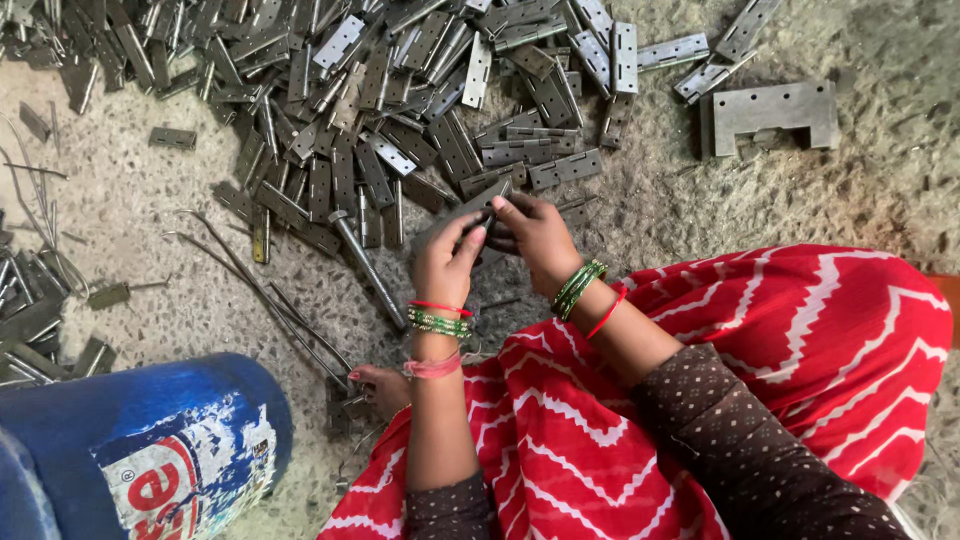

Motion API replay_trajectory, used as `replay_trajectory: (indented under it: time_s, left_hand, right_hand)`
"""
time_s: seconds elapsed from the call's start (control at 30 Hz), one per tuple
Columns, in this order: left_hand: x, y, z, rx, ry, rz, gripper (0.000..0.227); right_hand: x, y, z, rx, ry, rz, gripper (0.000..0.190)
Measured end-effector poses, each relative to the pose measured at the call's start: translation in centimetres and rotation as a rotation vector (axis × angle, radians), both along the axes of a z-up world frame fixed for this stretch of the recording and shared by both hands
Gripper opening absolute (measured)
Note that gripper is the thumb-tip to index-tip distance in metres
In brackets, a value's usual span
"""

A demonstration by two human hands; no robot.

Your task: The person sits on the floor and assembles metal hinges by inserting pins into hinge plates. They pick up a hinge plate, insert a pin, and place the assembled hinge into a blue bucket. The process is repeated continuously.

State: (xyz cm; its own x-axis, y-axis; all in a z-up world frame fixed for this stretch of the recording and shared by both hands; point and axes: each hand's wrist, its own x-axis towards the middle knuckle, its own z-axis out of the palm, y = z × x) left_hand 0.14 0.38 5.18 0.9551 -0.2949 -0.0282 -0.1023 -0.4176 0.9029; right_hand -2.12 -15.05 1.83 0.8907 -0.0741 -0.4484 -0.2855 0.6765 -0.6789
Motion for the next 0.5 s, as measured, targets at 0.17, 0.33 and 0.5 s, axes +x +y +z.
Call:
replay_trajectory:
  time_s: [0.17,0.33,0.5]
  left_hand:
    - [0.9,-1.3,-0.5,0.2,0.019,0.164,0.026]
    - [3.2,-2.2,-4.6,-0.046,0.124,0.093,0.026]
    - [10.6,-7.1,-10.3,-0.073,-0.174,-0.019,0.024]
  right_hand:
    - [0.8,-0.8,-1.1,-0.181,0.037,-0.145,0.034]
    - [1.0,-2.4,-0.5,0.005,-0.05,-0.28,0.029]
    - [1.0,-6.3,2.4,0.22,-0.108,-0.603,0.028]
